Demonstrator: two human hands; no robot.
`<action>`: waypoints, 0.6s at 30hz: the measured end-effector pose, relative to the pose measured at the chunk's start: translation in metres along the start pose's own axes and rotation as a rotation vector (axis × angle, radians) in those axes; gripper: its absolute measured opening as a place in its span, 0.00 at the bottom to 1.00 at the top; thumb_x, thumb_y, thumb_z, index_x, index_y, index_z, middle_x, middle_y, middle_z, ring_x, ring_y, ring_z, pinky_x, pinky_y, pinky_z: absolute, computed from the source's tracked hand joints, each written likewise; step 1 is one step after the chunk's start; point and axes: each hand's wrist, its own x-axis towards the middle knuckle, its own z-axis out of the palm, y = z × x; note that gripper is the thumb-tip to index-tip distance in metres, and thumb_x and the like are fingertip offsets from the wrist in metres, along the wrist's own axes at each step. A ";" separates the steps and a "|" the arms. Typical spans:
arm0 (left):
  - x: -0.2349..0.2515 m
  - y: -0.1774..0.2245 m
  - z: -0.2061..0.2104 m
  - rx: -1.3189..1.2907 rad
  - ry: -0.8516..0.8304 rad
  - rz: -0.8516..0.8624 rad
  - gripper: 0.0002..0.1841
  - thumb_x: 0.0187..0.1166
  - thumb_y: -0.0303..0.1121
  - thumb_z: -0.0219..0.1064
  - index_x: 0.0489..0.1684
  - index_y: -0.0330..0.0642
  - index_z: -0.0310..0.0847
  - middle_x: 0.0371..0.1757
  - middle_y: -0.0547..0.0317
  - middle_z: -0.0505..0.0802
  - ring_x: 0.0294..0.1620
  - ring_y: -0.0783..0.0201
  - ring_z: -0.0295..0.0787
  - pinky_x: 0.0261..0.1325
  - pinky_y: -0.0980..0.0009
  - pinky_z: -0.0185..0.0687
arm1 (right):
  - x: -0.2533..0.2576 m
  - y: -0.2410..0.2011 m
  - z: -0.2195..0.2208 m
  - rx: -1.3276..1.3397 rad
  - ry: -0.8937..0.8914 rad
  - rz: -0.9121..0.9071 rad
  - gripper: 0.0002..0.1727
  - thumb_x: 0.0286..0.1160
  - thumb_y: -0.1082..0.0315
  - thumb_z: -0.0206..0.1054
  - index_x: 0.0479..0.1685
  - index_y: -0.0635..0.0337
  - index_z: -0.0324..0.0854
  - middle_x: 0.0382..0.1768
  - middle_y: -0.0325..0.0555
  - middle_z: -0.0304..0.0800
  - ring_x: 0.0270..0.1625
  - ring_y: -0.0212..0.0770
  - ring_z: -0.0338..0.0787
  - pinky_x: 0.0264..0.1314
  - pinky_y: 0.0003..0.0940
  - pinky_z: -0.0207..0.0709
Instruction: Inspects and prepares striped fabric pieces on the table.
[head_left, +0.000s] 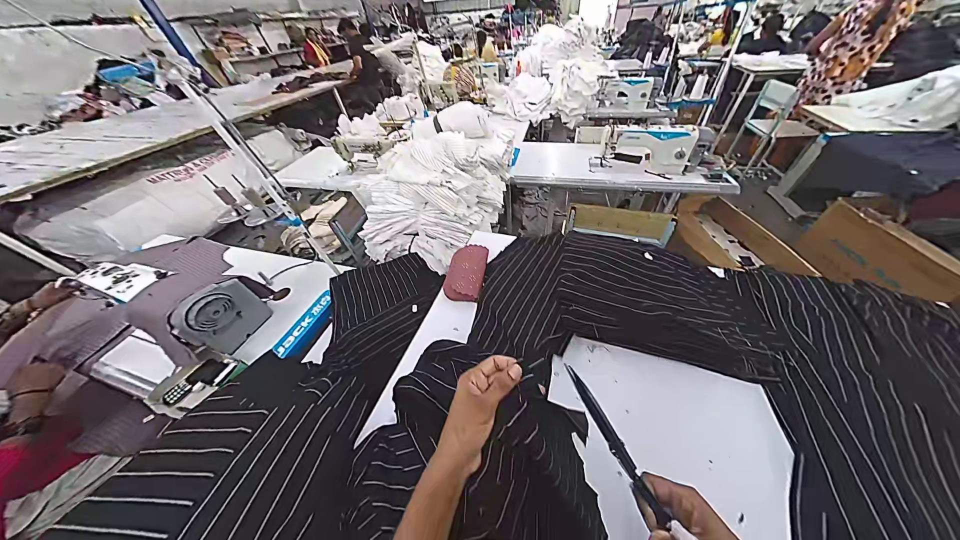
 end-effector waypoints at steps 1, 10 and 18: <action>0.000 0.002 0.001 0.001 0.005 0.009 0.10 0.85 0.26 0.57 0.42 0.39 0.86 0.33 0.64 0.96 0.36 0.72 0.94 0.44 0.74 0.90 | -0.001 -0.005 0.000 -0.055 -0.065 0.011 0.21 0.70 0.40 0.74 0.37 0.45 0.76 0.19 0.19 0.73 0.17 0.17 0.70 0.19 0.17 0.65; -0.005 0.000 0.011 0.230 0.006 0.232 0.05 0.78 0.23 0.65 0.41 0.41 0.86 0.29 0.76 0.93 0.31 0.86 0.85 0.38 0.87 0.79 | 0.018 -0.046 -0.010 -0.441 -0.197 0.012 0.31 0.63 0.35 0.77 0.40 0.53 0.74 0.20 0.24 0.70 0.21 0.18 0.70 0.24 0.17 0.62; 0.001 -0.002 0.013 0.288 0.153 0.225 0.04 0.79 0.25 0.65 0.41 0.40 0.85 0.25 0.76 0.90 0.25 0.86 0.80 0.30 0.89 0.73 | 0.023 -0.031 -0.001 -0.421 -0.116 -0.034 0.24 0.68 0.43 0.77 0.35 0.55 0.76 0.17 0.26 0.72 0.20 0.19 0.71 0.23 0.19 0.62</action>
